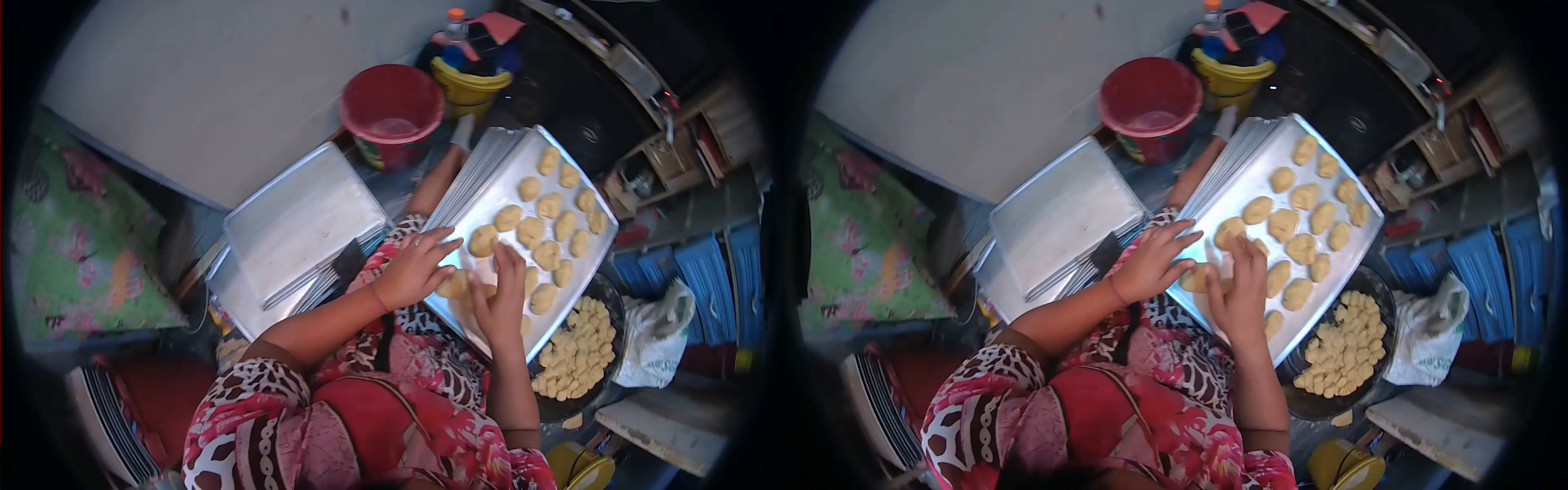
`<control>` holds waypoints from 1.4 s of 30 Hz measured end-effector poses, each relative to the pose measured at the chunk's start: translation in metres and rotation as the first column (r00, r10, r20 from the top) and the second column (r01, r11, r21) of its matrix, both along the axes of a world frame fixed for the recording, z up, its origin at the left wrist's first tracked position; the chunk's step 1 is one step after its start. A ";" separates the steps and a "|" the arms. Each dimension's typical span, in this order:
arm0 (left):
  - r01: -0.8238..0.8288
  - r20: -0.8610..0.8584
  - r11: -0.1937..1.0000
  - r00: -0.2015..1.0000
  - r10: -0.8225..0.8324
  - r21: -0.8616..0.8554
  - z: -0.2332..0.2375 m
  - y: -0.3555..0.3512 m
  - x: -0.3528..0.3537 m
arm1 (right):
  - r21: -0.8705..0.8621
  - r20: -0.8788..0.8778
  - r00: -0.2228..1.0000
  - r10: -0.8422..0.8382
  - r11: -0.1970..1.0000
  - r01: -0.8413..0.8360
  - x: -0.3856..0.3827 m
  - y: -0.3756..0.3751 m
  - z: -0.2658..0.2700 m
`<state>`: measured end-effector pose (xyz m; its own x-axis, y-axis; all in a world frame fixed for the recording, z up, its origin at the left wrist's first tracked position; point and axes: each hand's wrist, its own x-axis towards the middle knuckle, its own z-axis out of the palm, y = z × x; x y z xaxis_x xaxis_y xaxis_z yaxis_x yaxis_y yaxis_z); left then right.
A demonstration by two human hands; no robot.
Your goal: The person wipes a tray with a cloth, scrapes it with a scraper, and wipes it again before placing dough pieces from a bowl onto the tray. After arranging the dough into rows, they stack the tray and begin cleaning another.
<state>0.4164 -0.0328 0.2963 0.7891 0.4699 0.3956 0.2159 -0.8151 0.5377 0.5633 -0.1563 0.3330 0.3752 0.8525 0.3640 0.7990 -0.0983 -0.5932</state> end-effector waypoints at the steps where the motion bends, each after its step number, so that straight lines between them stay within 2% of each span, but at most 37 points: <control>1: -0.072 0.038 0.984 0.996 0.079 -0.164 0.001 0.004 -0.011 | -0.080 -0.110 0.989 0.095 0.991 -0.104 -0.013 -0.001 -0.006; 2: -0.131 0.069 0.937 0.985 0.161 -0.325 0.001 0.008 -0.020 | -0.148 -0.222 0.959 0.174 0.966 -0.210 -0.025 0.001 -0.010; 3: -0.236 0.120 0.957 0.959 0.258 -0.169 -0.009 0.017 -0.033 | -0.149 -0.233 0.954 0.191 0.962 -0.229 -0.035 0.006 -0.014; 4: -0.330 0.054 0.849 0.921 0.385 -0.413 -0.015 0.023 -0.050 | -0.251 -0.295 0.901 0.318 0.884 -0.395 -0.043 0.011 -0.016; 5: -0.402 -0.038 0.671 0.873 0.487 -0.622 -0.024 0.029 -0.070 | -0.338 -0.367 0.827 0.426 0.767 -0.545 -0.051 0.014 -0.018; 6: -0.408 0.151 0.810 0.849 0.506 -0.422 -0.065 0.043 -0.094 | -0.335 -0.374 0.819 0.434 0.760 -0.556 -0.058 0.019 -0.021; 7: -0.539 -0.022 0.654 0.780 0.626 -0.531 -0.080 0.051 -0.122 | -0.221 -0.251 0.816 0.521 0.790 -0.572 -0.066 0.025 -0.023; 8: -0.601 0.060 0.646 0.709 0.703 -0.470 -0.110 0.063 -0.155 | -0.104 -0.114 0.803 0.585 0.797 -0.595 -0.073 0.029 -0.025; 9: -0.757 -0.057 0.486 0.563 0.825 -0.437 -0.133 0.068 -0.188 | -0.117 -0.047 0.801 0.597 0.793 -0.598 -0.076 0.032 -0.024; 10: -0.890 -0.107 0.386 0.420 0.901 -0.241 -0.174 0.072 -0.233 | -0.108 -0.052 0.787 0.615 0.780 -0.617 -0.079 0.034 -0.023; 11: -0.975 -0.218 0.216 0.221 0.951 -0.047 -0.185 0.064 -0.263 | -0.115 -0.116 0.761 0.639 0.752 -0.649 -0.080 0.035 -0.022; 12: -0.999 -0.405 -0.049 -0.048 0.913 0.009 -0.183 0.056 -0.283 | -0.122 -0.180 0.733 0.656 0.724 -0.679 -0.082 0.036 -0.020; 13: -0.947 -0.533 -0.317 -0.299 0.791 0.060 -0.177 0.050 -0.293 | -0.131 -0.205 0.736 0.645 0.727 -0.674 -0.084 0.036 -0.017; 14: -0.943 -0.532 -0.327 -0.310 0.788 0.065 -0.190 0.042 -0.313 | -0.128 -0.209 0.728 0.653 0.720 -0.682 -0.086 0.038 -0.018; 16: -0.957 -0.618 -0.254 -0.118 0.777 -0.137 -0.246 0.026 -0.363 | -0.177 -0.267 0.709 0.652 0.690 -0.702 -0.087 0.041 -0.023; 17: -0.958 -0.623 -0.252 -0.116 0.774 -0.135 -0.266 0.022 -0.372 | -0.175 -0.263 0.700 0.664 0.681 -0.711 -0.090 0.043 -0.029; 19: -0.900 -0.587 -0.251 0.006 0.810 -0.357 -0.279 0.020 -0.379 | -0.193 -0.264 0.691 0.673 0.665 -0.722 -0.095 0.050 -0.036; 23: -0.877 -0.582 -0.310 -0.043 0.812 -0.367 -0.283 0.021 -0.380 | -0.191 -0.283 0.673 0.684 0.647 -0.738 -0.106 0.071 -0.044; 25: -0.645 -0.482 -0.345 0.042 0.875 -0.682 -0.306 0.018 -0.398 | -0.188 -0.298 0.679 0.671 0.656 -0.731 -0.113 0.086 -0.044; 28: -0.593 -0.441 -0.336 0.036 0.897 -0.732 -0.308 0.013 -0.398 | -0.262 -0.311 0.719 0.622 0.671 -0.694 -0.133 0.123 -0.060; 29: -0.537 -0.422 -0.324 0.066 0.904 -0.779 -0.320 0.010 -0.407 | -0.357 -0.248 0.762 0.598 0.675 -0.646 -0.142 0.140 -0.075; 30: -0.539 -0.420 -0.322 0.066 0.905 -0.779 -0.322 0.006 -0.410 | -0.446 -0.178 0.797 0.577 0.675 -0.588 -0.150 0.154 -0.091; 31: -0.582 -0.408 -0.290 0.080 0.909 -0.760 -0.322 0.004 -0.410 | -0.440 -0.175 0.797 0.578 0.678 -0.589 -0.156 0.165 -0.106; 32: -0.625 -0.397 -0.257 0.092 0.913 -0.737 -0.321 0.006 -0.407 | -0.562 -0.136 0.794 0.593 0.614 -0.555 -0.162 0.176 -0.121; 33: -0.963 -0.482 -0.155 -0.030 0.875 -0.222 -0.294 0.004 -0.390 | -0.674 -0.099 0.785 0.612 0.539 -0.505 -0.168 0.184 -0.137; 34: -0.964 -0.452 -0.219 -0.130 0.883 -0.150 -0.241 0.000 -0.353 | -0.672 -0.095 0.782 0.615 0.541 -0.507 -0.171 0.187 -0.152; 36: -0.991 -0.285 0.132 0.126 0.950 0.001 -0.212 -0.003 -0.320 | -0.740 -0.160 0.862 0.482 0.519 -0.427 -0.169 0.182 -0.182; 38: -0.849 -0.266 0.428 0.510 0.818 -0.311 -0.219 -0.012 -0.289 | -0.767 -0.133 0.851 0.508 0.491 -0.414 -0.164 0.178 -0.197; 40: -0.668 -0.486 0.450 0.742 0.461 -0.593 -0.237 -0.015 -0.256 | -0.737 -0.130 0.875 0.467 0.545 -0.400 -0.159 0.168 -0.198; 42: -0.423 -0.451 0.498 0.890 0.069 -0.757 -0.295 -0.016 -0.241 | -0.716 -0.155 0.877 0.455 0.560 -0.417 -0.156 0.165 -0.180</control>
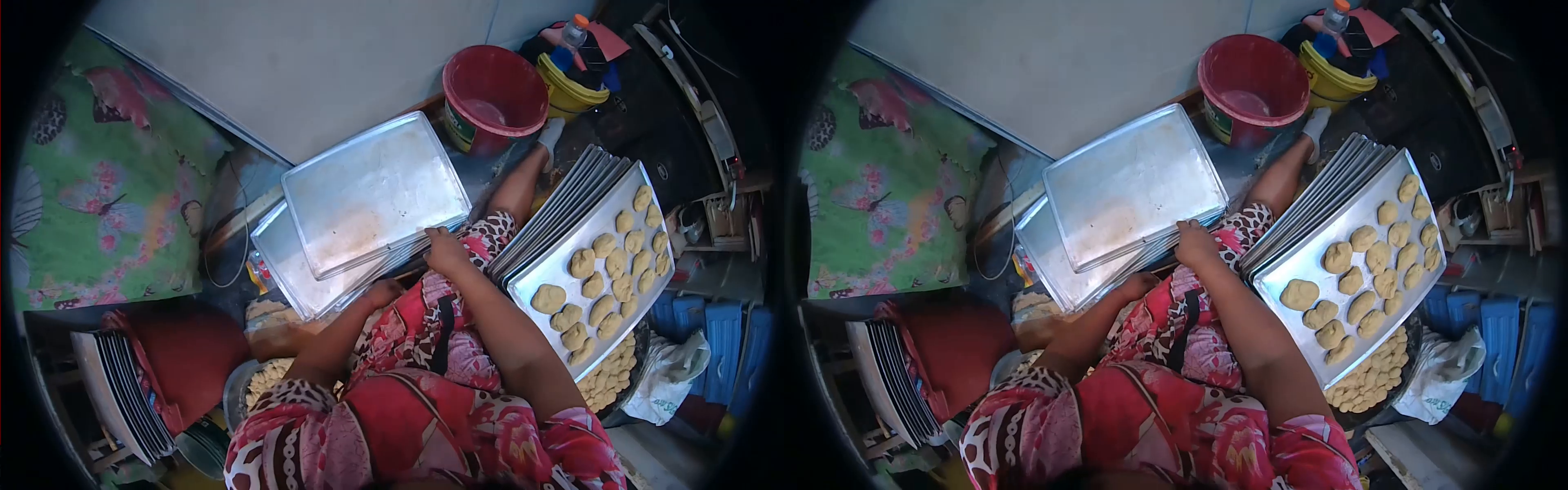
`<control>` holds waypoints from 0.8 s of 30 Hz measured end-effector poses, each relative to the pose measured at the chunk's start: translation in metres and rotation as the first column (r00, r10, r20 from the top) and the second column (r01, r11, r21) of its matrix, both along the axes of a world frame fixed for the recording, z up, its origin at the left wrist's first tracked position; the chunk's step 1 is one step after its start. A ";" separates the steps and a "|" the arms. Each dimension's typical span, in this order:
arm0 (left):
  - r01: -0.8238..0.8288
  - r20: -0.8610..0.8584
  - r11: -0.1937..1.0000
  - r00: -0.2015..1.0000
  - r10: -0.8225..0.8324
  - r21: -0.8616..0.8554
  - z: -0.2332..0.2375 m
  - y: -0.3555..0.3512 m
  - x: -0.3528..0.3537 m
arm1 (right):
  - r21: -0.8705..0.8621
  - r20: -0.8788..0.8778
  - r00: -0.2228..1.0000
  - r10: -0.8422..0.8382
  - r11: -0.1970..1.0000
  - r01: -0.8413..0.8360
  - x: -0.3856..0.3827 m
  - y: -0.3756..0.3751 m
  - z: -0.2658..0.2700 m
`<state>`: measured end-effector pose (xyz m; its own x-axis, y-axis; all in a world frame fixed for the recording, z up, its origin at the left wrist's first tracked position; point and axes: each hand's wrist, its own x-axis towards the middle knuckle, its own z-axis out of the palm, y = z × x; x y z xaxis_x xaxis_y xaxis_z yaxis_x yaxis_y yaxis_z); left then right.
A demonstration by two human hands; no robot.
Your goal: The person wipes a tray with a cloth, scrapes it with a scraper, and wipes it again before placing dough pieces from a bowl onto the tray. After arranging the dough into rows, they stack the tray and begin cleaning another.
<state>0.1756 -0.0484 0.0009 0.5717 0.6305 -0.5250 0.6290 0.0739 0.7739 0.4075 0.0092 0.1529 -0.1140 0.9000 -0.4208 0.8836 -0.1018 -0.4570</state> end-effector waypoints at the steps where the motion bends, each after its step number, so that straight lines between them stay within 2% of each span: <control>1: -0.005 0.008 1.000 1.000 0.005 -0.011 -0.027 -0.003 0.007 | 0.033 -0.022 1.000 0.012 0.999 -0.011 0.002 -0.003 0.007; 2: 0.090 -0.215 0.995 0.973 -0.079 0.040 -0.053 -0.007 0.013 | 0.067 -0.043 0.999 0.027 0.997 -0.024 0.004 -0.005 0.008; 3: 0.193 -0.430 0.979 0.891 -0.147 0.066 -0.067 -0.012 0.019 | 0.083 -0.044 0.998 0.048 0.996 -0.044 0.008 -0.010 0.002; 4: 0.180 -0.420 0.982 0.897 -0.141 0.056 -0.054 -0.014 0.027 | 0.072 -0.035 0.998 0.060 0.996 -0.057 0.012 -0.014 0.005; 6: -0.025 -0.553 0.978 0.822 0.137 0.206 -0.033 -0.020 0.037 | 0.038 -0.102 0.989 0.109 0.994 -0.105 0.020 -0.023 0.011; 7: 0.003 -0.589 0.984 0.801 0.105 0.179 -0.044 -0.022 0.040 | 0.021 -0.095 0.989 0.116 0.993 -0.114 0.022 -0.027 0.009; 9: -0.014 -0.578 0.987 0.809 0.106 0.161 -0.048 -0.024 0.045 | 0.180 -0.146 0.987 0.074 0.983 -0.047 0.024 -0.032 0.007; 12: -0.063 -0.589 0.996 0.803 0.090 0.066 -0.054 -0.019 0.054 | 0.169 -0.163 0.984 0.068 0.985 -0.040 0.024 -0.033 0.010; 14: -0.279 -0.606 0.948 0.731 0.314 0.154 -0.057 -0.018 0.062 | 0.173 -0.152 0.986 0.066 0.984 -0.039 0.021 -0.033 0.015; 15: -0.275 -0.606 0.950 0.734 0.306 0.147 -0.062 -0.019 0.063 | 0.175 -0.142 0.988 0.066 0.984 -0.041 0.022 -0.034 0.015; 17: -0.266 -0.461 0.928 0.810 0.363 0.262 -0.072 -0.020 0.060 | 0.183 -0.146 0.987 0.063 0.982 -0.036 0.023 -0.035 0.012; 18: -0.261 -0.465 0.931 0.811 0.356 0.257 -0.076 -0.020 0.056 | 0.202 -0.153 0.986 0.068 0.979 -0.036 0.022 -0.035 0.012; 19: -0.412 -0.286 0.896 0.849 0.444 0.165 -0.076 -0.018 0.050 | 0.199 -0.158 0.985 0.065 0.979 -0.033 0.022 -0.034 0.012; 20: -0.538 -0.106 0.842 0.835 0.539 0.046 -0.077 -0.016 0.045 | 0.170 -0.134 0.989 0.070 0.984 -0.047 0.021 -0.033 0.013; 21: -0.539 -0.110 0.841 0.834 0.541 0.053 -0.076 -0.017 0.041 | 0.143 -0.110 0.991 0.077 0.988 -0.061 0.020 -0.030 0.014; 23: -0.540 0.043 0.840 0.842 0.538 0.059 -0.073 -0.029 0.036 | 0.136 -0.108 0.991 0.083 0.988 -0.068 0.018 -0.029 0.016; 24: -0.541 0.039 0.839 0.841 0.540 0.065 -0.060 -0.031 0.032 | 0.123 -0.100 0.991 0.088 0.990 -0.075 0.018 -0.030 0.016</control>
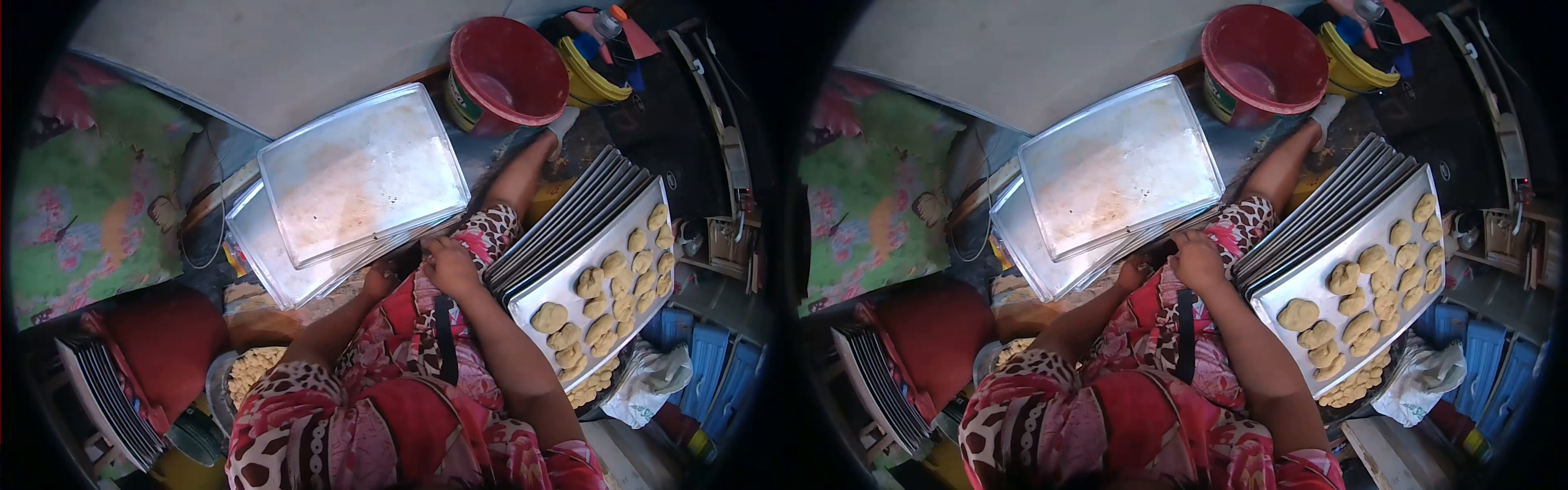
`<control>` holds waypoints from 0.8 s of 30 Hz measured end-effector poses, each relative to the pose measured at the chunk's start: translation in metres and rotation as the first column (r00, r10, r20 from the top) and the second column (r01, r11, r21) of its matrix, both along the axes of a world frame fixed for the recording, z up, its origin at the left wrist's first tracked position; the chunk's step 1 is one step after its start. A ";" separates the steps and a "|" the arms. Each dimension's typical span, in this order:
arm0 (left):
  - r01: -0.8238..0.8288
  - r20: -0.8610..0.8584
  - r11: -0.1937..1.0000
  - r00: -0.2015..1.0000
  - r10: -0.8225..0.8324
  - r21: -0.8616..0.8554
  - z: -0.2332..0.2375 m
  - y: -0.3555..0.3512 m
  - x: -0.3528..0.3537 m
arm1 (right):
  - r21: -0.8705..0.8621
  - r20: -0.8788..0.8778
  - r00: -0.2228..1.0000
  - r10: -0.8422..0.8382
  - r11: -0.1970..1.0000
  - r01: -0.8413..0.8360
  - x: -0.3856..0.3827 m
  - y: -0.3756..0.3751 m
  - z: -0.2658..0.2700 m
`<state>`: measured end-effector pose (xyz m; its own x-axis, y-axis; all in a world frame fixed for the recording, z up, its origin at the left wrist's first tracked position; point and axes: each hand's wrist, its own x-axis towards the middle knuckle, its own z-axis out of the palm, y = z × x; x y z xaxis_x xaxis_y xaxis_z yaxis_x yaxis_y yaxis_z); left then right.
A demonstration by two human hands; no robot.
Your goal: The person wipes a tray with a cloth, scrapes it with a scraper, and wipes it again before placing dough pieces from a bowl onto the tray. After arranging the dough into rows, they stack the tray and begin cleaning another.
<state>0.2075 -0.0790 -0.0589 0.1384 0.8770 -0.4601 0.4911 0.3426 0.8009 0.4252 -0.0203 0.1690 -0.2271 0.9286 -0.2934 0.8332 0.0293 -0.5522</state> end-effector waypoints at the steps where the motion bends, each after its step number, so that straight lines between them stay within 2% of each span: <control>1: 0.104 -0.015 0.989 0.995 -0.103 0.103 0.027 -0.002 -0.004 | 0.002 -0.008 1.000 0.003 1.000 -0.003 0.000 -0.001 0.000; 2: 0.207 -0.042 0.957 0.978 -0.203 0.202 0.059 -0.002 -0.009 | 0.003 0.000 1.000 0.009 1.000 -0.009 -0.001 -0.001 0.000; 3: 0.205 -0.054 0.957 0.979 -0.198 0.204 0.092 -0.002 -0.014 | 0.004 0.005 1.000 0.016 1.000 -0.016 -0.004 -0.002 0.000; 4: 0.159 -0.054 0.961 0.987 -0.150 0.228 0.128 -0.002 -0.018 | 0.010 -0.006 1.000 0.022 1.000 -0.022 -0.009 -0.002 0.004; 6: 0.109 -0.061 0.960 0.994 -0.096 0.258 0.190 0.003 -0.028 | 0.134 -0.106 0.986 0.127 0.985 -0.113 -0.017 -0.002 0.019; 7: 0.090 -0.039 0.960 0.996 -0.083 0.264 0.217 0.010 -0.036 | 0.042 -0.172 0.968 0.180 0.984 -0.175 -0.022 0.000 0.024; 8: 0.070 -0.015 0.960 0.998 -0.068 0.270 0.241 0.016 -0.042 | 0.051 -0.177 0.966 0.187 0.982 -0.180 -0.030 0.003 0.035; 10: -0.049 0.085 0.948 0.996 0.023 0.314 0.275 0.028 -0.048 | 0.175 -0.271 0.898 0.347 0.935 -0.309 -0.047 0.009 0.063; 11: -0.085 0.111 0.958 0.992 0.057 0.272 0.303 0.036 -0.046 | 0.160 -0.277 0.874 0.398 0.916 -0.367 -0.054 0.011 0.069; 12: -0.088 0.109 0.955 0.992 0.059 0.284 0.315 0.040 -0.046 | 0.172 -0.274 0.872 0.405 0.913 -0.370 -0.061 0.013 0.077; 14: -0.218 0.423 0.969 0.893 0.152 0.114 0.332 0.045 -0.045 | 0.256 -0.125 0.891 0.436 0.882 -0.395 -0.071 0.015 0.090; 16: -0.182 0.444 0.976 0.889 0.112 0.119 0.344 0.048 -0.044 | 0.293 -0.090 0.900 0.427 0.875 -0.386 -0.070 0.018 0.093; 18: -0.128 0.670 0.991 0.732 0.122 -0.040 0.347 0.055 -0.047 | 0.234 -0.240 0.905 0.352 0.926 -0.297 -0.062 0.019 0.097; 19: -0.124 0.643 0.990 0.754 0.134 -0.061 0.337 0.061 -0.056 | 0.214 -0.362 0.892 0.272 0.955 -0.205 -0.057 0.017 0.094; 20: -0.163 0.566 0.986 0.811 0.148 -0.023 0.315 0.068 -0.068 | 0.217 -0.358 0.893 0.272 0.955 -0.204 -0.051 0.017 0.088; 21: -0.128 0.315 0.986 0.945 0.090 0.102 0.284 0.075 -0.084 | -0.119 -0.719 0.693 -0.055 0.992 -0.045 -0.045 0.016 0.080; 22: -0.061 0.030 0.976 0.998 0.055 0.211 0.249 0.078 -0.103 | -0.475 -0.831 0.346 -0.436 0.880 -0.032 -0.038 0.016 0.073; 23: 0.014 -0.219 0.958 0.974 0.051 0.287 0.208 0.077 -0.126 | -0.586 -0.810 0.107 -0.577 0.803 -0.107 -0.029 0.018 0.065; 24: 0.106 -0.456 0.935 0.888 0.064 0.339 0.180 0.074 -0.141 | -0.663 -0.710 -0.126 -0.693 0.718 -0.212 -0.020 0.020 0.060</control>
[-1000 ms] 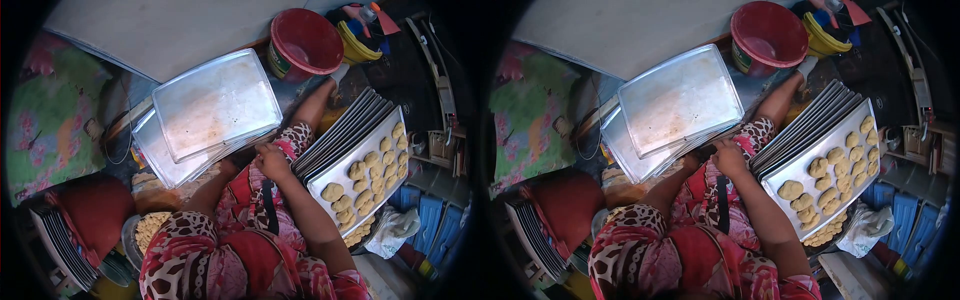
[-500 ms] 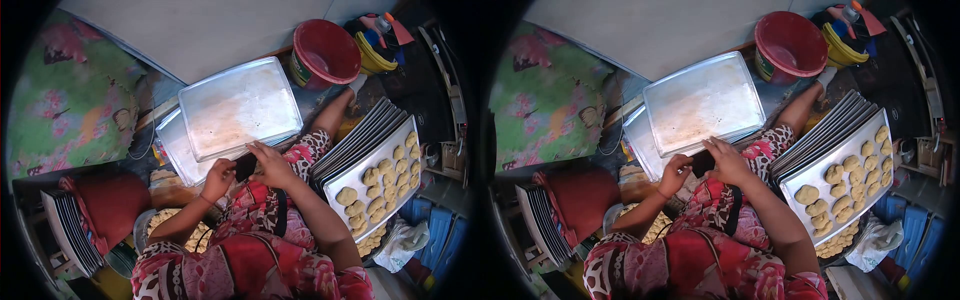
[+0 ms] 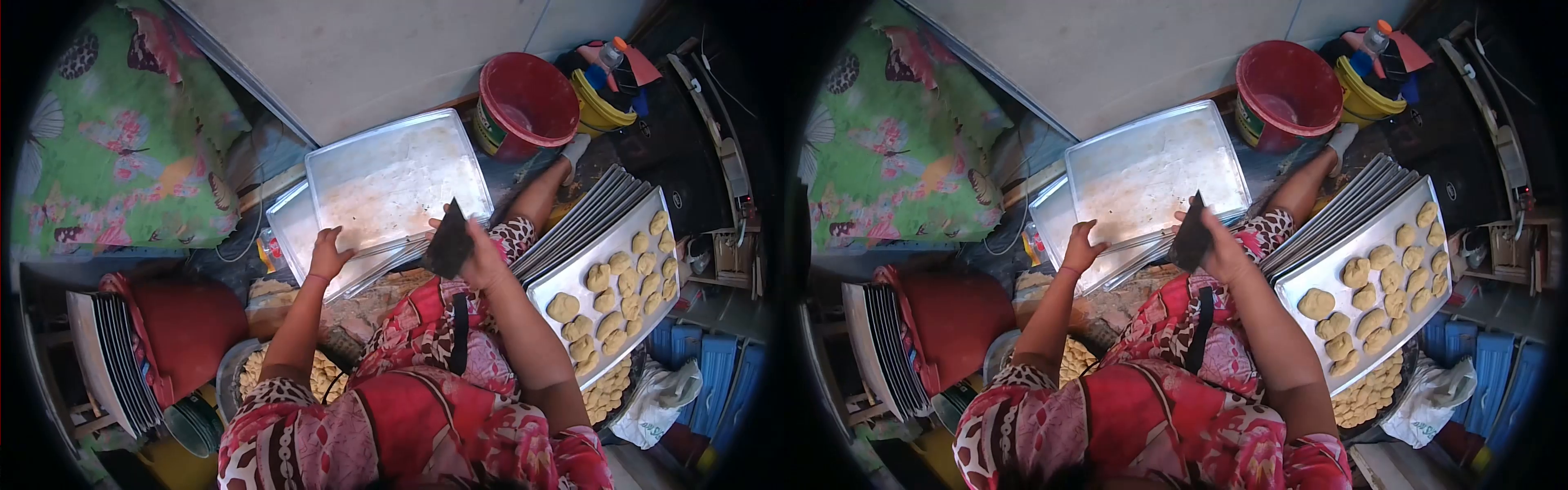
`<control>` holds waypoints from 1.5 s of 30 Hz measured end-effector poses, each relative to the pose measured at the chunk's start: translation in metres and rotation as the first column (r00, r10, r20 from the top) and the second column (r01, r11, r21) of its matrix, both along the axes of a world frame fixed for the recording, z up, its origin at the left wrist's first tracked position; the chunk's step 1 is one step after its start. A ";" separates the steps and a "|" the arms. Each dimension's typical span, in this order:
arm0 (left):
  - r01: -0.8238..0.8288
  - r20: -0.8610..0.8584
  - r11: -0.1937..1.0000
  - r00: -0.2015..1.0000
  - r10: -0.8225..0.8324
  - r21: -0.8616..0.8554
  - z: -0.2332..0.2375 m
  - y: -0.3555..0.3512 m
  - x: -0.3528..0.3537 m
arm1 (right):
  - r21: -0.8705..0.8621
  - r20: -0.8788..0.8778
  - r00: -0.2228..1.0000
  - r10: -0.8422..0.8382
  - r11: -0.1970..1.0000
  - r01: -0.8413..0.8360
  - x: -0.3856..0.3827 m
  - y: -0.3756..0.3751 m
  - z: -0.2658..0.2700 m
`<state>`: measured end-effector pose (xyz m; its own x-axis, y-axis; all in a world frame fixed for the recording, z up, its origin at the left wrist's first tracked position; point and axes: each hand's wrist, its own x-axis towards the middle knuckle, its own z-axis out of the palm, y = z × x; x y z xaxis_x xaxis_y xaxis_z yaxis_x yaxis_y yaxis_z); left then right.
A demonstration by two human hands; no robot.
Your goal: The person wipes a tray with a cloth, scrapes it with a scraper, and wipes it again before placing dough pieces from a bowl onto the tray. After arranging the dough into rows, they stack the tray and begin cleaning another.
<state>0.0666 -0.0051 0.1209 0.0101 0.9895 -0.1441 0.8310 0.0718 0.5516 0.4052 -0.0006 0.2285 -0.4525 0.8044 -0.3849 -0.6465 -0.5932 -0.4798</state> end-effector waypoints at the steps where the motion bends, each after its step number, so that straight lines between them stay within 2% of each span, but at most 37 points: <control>1: -0.057 -0.228 0.998 0.973 0.047 -0.037 -0.006 -0.007 -0.002 | -0.109 -0.090 0.996 -0.026 0.994 0.016 0.005 0.002 0.007; 2: -0.054 -0.232 0.998 0.972 0.045 -0.036 -0.012 -0.014 -0.008 | -0.108 -0.095 0.995 -0.028 0.994 0.017 0.010 0.000 0.008; 4: -0.015 -0.239 0.981 0.970 -0.032 -0.194 -0.030 -0.022 -0.025 | -0.050 -0.344 0.939 -0.031 0.999 0.015 0.021 0.000 0.008; 5: 0.018 -0.245 0.990 0.968 -0.052 -0.141 -0.053 -0.023 -0.037 | 0.038 -0.394 0.919 0.013 0.999 0.003 0.024 -0.002 0.008; 9: 0.080 -0.233 0.981 0.965 -0.121 -0.178 -0.060 -0.018 -0.049 | 0.171 -0.414 0.909 0.040 0.985 0.034 0.023 -0.007 0.023; 12: 0.093 -0.303 0.986 0.944 -0.132 -0.141 -0.056 -0.020 -0.045 | 0.253 -0.481 0.875 0.066 0.965 0.067 0.018 -0.005 0.038; 14: -0.109 -0.055 0.992 0.993 0.106 -0.056 -0.057 -0.024 -0.043 | 0.275 -0.515 0.856 0.043 0.954 0.117 0.018 -0.006 0.048; 15: -0.107 -0.055 0.993 0.993 0.104 -0.056 -0.060 -0.027 -0.040 | 0.276 -0.515 0.856 0.042 0.954 0.119 0.020 -0.006 0.052; 17: -0.327 0.131 0.940 0.932 0.337 -0.093 -0.066 -0.029 -0.035 | 0.260 -0.491 0.871 -0.022 0.951 0.170 0.022 -0.006 0.058; 18: -0.326 0.130 0.941 0.933 0.336 -0.093 -0.076 -0.028 -0.036 | 0.259 -0.491 0.871 -0.024 0.950 0.172 0.024 -0.006 0.058; 20: -0.498 0.142 0.860 0.849 0.510 -0.110 -0.110 -0.025 -0.038 | 0.236 -0.511 0.856 -0.075 0.946 0.223 0.026 -0.004 0.057; 21: -0.499 0.142 0.860 0.848 0.510 -0.108 -0.129 -0.022 -0.042 | 0.237 -0.512 0.856 -0.074 0.946 0.223 0.027 -0.004 0.056; 23: -0.612 0.255 0.721 0.678 0.690 -0.326 -0.164 -0.013 -0.057 | 0.275 -0.515 0.856 -0.044 0.937 0.214 0.029 -0.003 0.055; 24: -0.636 0.289 0.637 0.571 0.768 -0.436 -0.163 -0.008 -0.056 | 0.277 -0.514 0.856 -0.044 0.937 0.214 0.030 -0.004 0.056; 25: -0.635 0.291 0.639 0.572 0.767 -0.434 -0.162 -0.005 -0.054 | 0.286 -0.518 0.855 -0.033 0.935 0.209 0.030 -0.004 0.057; 27: -0.575 0.350 0.541 0.417 0.839 -0.614 -0.154 -0.001 -0.045 | 0.298 -0.521 0.853 -0.021 0.933 0.205 0.030 -0.005 0.057; 28: -0.573 0.354 0.545 0.418 0.837 -0.612 -0.130 0.000 -0.034 | 0.295 -0.526 0.850 -0.029 0.931 0.215 0.030 -0.006 0.056; 30: -0.524 0.267 0.580 0.555 0.788 -0.624 -0.072 0.003 -0.006 | 0.299 -0.531 0.847 -0.040 0.926 0.231 0.032 -0.005 0.058; 31: -0.518 0.272 0.586 0.559 0.783 -0.622 -0.074 0.005 -0.001 | 0.286 -0.528 0.847 -0.071 0.924 0.256 0.033 -0.004 0.060; 32: -0.533 0.183 0.687 0.708 0.682 -0.493 -0.073 0.006 0.005 | 0.272 -0.523 0.846 -0.103 0.920 0.281 0.034 -0.004 0.062; 34: -0.500 0.071 0.787 0.827 0.557 -0.361 -0.063 0.013 0.024 | 0.263 -0.528 0.839 -0.128 0.915 0.306 0.038 -0.003 0.063; 36: -0.752 0.147 0.568 0.553 0.820 -0.336 -0.058 0.021 0.044 | 0.253 -0.532 0.833 -0.152 0.910 0.328 0.041 -0.005 0.064; 37: -0.774 0.160 0.556 0.534 0.830 -0.303 -0.066 0.023 0.043 | 0.236 -0.509 0.836 -0.206 0.900 0.366 0.040 -0.005 0.064; 38: -0.770 0.166 0.562 0.538 0.826 -0.302 -0.067 0.027 0.040 | 0.220 -0.486 0.835 -0.259 0.888 0.403 0.040 -0.005 0.066; 39: -0.752 0.125 0.574 0.567 0.814 -0.325 -0.070 0.031 0.034 | 0.192 -0.564 0.794 -0.225 0.900 0.391 0.041 -0.006 0.069; 40: -0.735 0.082 0.583 0.595 0.799 -0.348 -0.075 0.035 0.028 | 0.195 -0.566 0.793 -0.226 0.898 0.395 0.043 -0.007 0.069; 42: -0.731 0.060 0.605 0.621 0.782 -0.315 -0.083 0.037 0.018 | 0.173 -0.372 0.887 -0.273 0.919 0.355 0.048 -0.009 0.069; 43: -0.564 0.356 0.630 0.526 0.772 -0.533 -0.084 0.035 0.009 | 0.173 -0.374 0.886 -0.275 0.917 0.358 0.051 -0.010 0.067; 44: -0.326 0.589 0.671 0.324 0.741 -0.666 -0.085 0.033 0.001 | 0.133 -0.326 0.904 -0.279 0.933 0.336 0.052 -0.010 0.064; 45: -0.318 0.547 0.633 0.324 0.772 -0.706 -0.083 0.034 -0.003 | 0.092 -0.279 0.919 -0.280 0.944 0.316 0.053 -0.009 0.061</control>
